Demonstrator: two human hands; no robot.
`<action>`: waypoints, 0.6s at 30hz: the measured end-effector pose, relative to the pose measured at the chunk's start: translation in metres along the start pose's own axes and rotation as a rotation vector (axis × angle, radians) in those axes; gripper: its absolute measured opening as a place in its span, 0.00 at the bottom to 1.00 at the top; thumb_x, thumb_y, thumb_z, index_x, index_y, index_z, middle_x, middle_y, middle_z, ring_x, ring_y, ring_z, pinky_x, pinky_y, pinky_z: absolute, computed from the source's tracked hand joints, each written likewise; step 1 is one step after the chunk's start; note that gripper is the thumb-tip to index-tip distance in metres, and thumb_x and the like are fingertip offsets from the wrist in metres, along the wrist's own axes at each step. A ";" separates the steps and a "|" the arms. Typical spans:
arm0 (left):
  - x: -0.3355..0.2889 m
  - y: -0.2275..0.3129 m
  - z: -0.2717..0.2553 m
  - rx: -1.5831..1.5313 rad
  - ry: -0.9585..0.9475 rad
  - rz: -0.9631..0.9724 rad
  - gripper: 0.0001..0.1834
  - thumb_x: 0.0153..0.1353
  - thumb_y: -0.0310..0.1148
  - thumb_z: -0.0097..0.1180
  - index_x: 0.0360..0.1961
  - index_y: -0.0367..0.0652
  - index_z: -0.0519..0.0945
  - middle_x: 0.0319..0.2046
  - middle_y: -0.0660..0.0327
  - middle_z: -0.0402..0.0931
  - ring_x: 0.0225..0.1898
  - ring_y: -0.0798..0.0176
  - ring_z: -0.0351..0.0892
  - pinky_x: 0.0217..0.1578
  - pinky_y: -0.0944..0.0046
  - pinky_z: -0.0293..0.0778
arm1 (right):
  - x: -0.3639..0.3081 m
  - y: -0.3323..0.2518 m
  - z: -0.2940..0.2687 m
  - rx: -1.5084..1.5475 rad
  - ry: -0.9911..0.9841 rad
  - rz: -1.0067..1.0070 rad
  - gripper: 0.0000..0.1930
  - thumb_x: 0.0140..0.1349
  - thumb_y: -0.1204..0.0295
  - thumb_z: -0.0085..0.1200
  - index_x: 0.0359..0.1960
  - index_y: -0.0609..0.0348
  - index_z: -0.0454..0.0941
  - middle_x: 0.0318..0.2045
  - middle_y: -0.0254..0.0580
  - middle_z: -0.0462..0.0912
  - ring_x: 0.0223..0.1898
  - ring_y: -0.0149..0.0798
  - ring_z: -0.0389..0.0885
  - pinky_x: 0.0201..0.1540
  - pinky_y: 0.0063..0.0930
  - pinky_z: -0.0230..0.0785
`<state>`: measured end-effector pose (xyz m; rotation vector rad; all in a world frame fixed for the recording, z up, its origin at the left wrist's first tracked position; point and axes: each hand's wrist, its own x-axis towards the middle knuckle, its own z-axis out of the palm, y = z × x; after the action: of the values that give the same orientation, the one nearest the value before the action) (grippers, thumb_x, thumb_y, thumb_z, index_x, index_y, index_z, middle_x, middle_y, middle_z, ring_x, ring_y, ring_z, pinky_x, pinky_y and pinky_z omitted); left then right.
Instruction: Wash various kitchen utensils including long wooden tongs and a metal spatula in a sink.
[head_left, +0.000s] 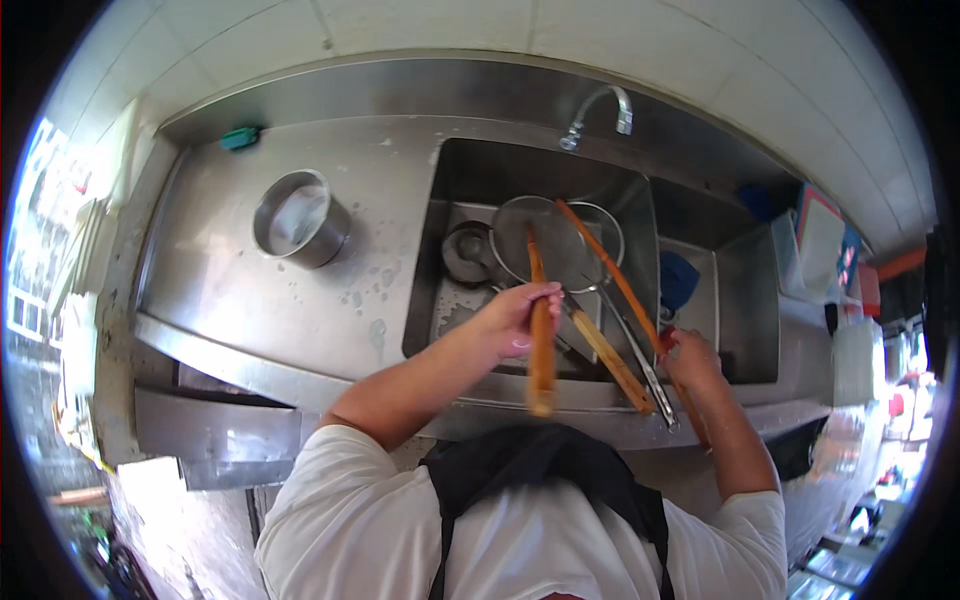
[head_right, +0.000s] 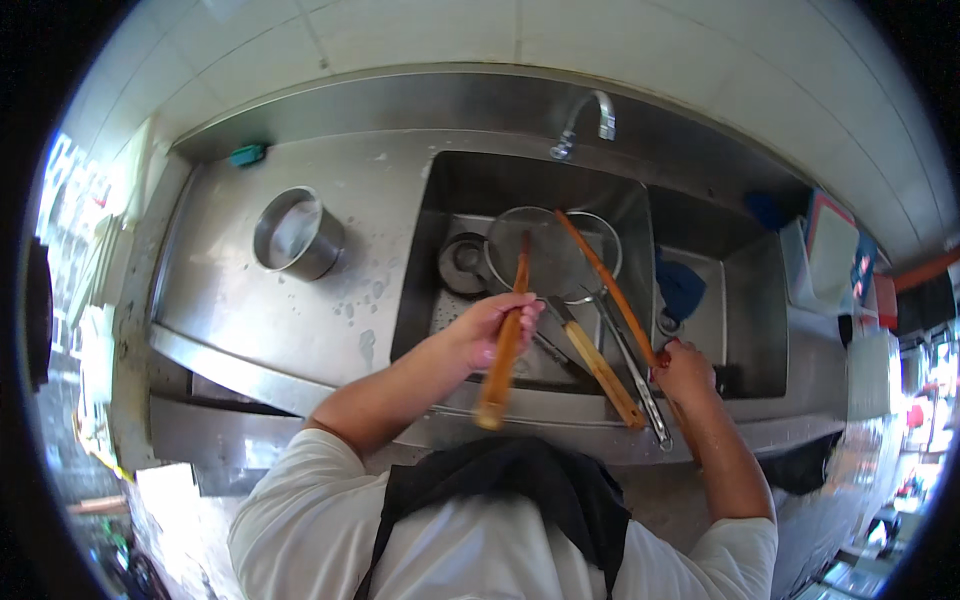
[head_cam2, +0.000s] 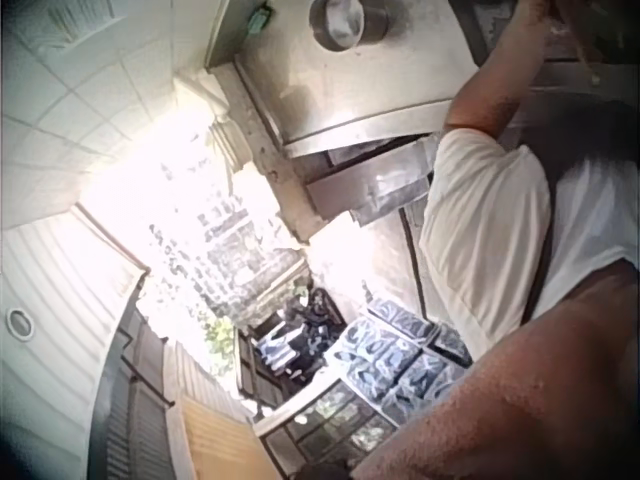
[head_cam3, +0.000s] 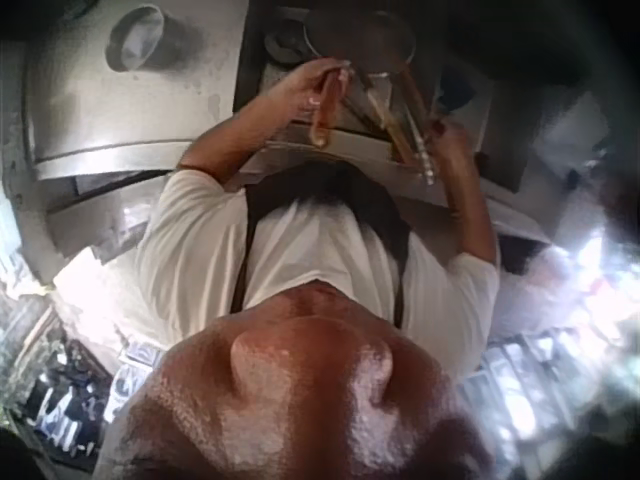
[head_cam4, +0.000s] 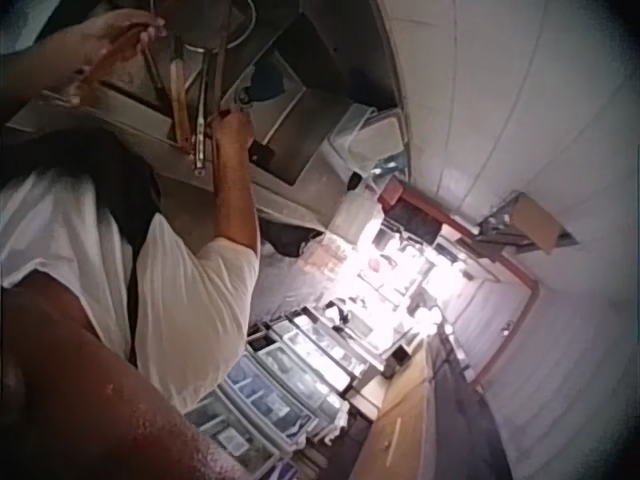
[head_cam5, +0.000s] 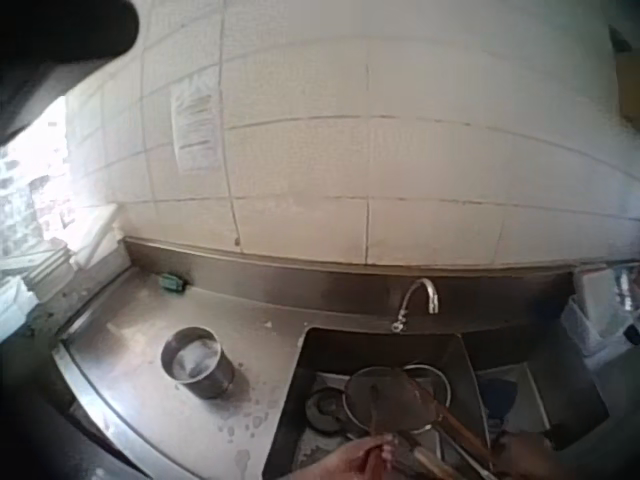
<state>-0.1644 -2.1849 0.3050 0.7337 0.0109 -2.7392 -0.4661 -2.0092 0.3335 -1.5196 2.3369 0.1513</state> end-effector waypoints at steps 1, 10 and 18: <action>-0.017 0.015 -0.007 0.009 0.015 -0.069 0.07 0.66 0.34 0.55 0.39 0.41 0.77 0.24 0.66 0.75 0.24 0.70 0.77 0.27 0.70 0.77 | 0.012 -0.006 -0.001 -0.006 0.002 -0.032 0.20 0.54 0.63 0.63 0.47 0.59 0.79 0.45 0.53 0.81 0.47 0.57 0.79 0.47 0.45 0.73; -0.103 -0.009 -0.126 0.527 0.293 -0.080 0.18 0.68 0.42 0.55 0.54 0.49 0.68 0.23 0.69 0.68 0.14 0.76 0.64 0.14 0.72 0.65 | 0.109 -0.325 -0.055 0.462 0.408 -1.118 0.14 0.54 0.65 0.62 0.42 0.55 0.81 0.40 0.42 0.81 0.42 0.50 0.81 0.44 0.41 0.74; -0.168 -0.032 -0.098 0.643 0.327 0.071 0.24 0.68 0.51 0.53 0.58 0.50 0.69 0.21 0.70 0.64 0.14 0.76 0.59 0.13 0.73 0.56 | 0.143 -0.611 -0.023 0.303 0.279 -1.123 0.19 0.58 0.56 0.59 0.44 0.56 0.80 0.45 0.47 0.80 0.46 0.52 0.81 0.47 0.44 0.74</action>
<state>0.0123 -2.0975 0.2997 1.3049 -0.8339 -2.5136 0.0275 -2.3959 0.3658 -2.4867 1.2373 -0.6819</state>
